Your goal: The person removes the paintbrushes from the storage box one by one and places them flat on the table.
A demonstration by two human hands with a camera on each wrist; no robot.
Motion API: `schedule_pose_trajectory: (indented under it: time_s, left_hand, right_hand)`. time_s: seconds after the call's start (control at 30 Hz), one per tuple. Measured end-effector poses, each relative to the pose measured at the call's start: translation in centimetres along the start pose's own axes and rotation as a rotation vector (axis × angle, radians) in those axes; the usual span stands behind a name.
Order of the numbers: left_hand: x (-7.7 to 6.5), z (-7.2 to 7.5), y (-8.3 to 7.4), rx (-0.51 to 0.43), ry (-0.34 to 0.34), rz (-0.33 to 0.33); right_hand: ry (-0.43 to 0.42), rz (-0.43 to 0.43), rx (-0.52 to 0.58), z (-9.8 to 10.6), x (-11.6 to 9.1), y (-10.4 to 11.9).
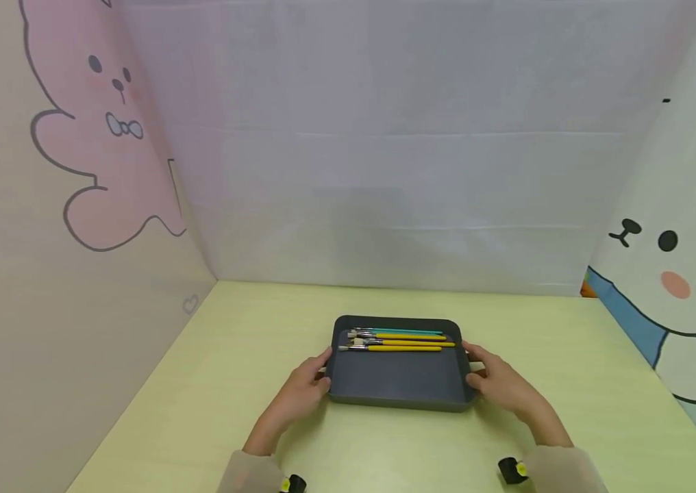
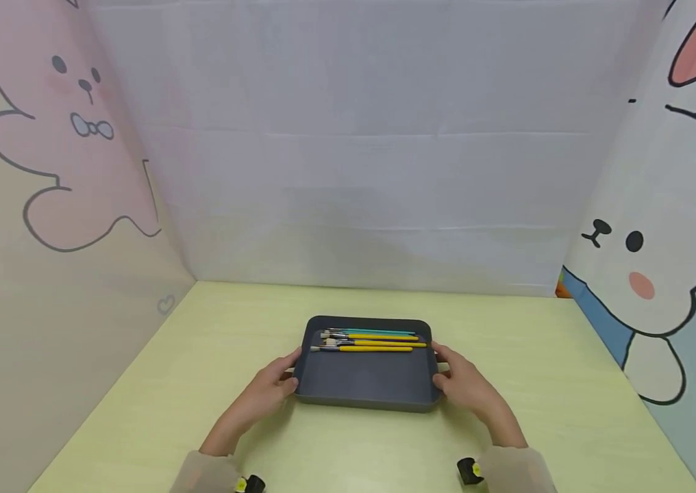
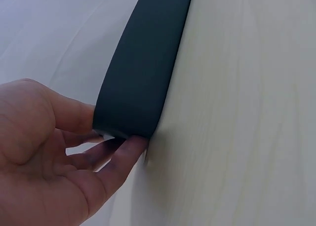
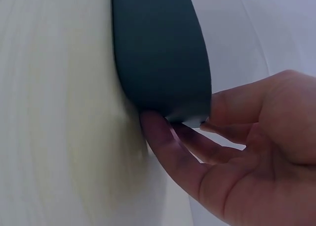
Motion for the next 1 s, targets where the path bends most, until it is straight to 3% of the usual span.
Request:
schedule_pose_trajectory:
  time_s: [0.5, 1.0]
  left_hand:
    - [-0.32, -0.11, 0.33, 0.002, 0.009, 0.028]
    - [-0.66, 0.04, -0.03, -0.004, 0.029, 0.003]
  right_hand:
    - [0.028, -0.010, 0.011, 0.19, -0.30, -0.05]
    - [0.037, -0.027, -0.001, 0.34, -0.60, 0.16]
Point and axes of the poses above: each hand's wrist, its own x-axis towards the middle knuckle, its own z-axis out of the back of the hand, y = z × x, the point moved 8 cm from there along x, towards the middle knuckle, and after that the axes turned 7 degrees about -y, right-handed, at the moved point
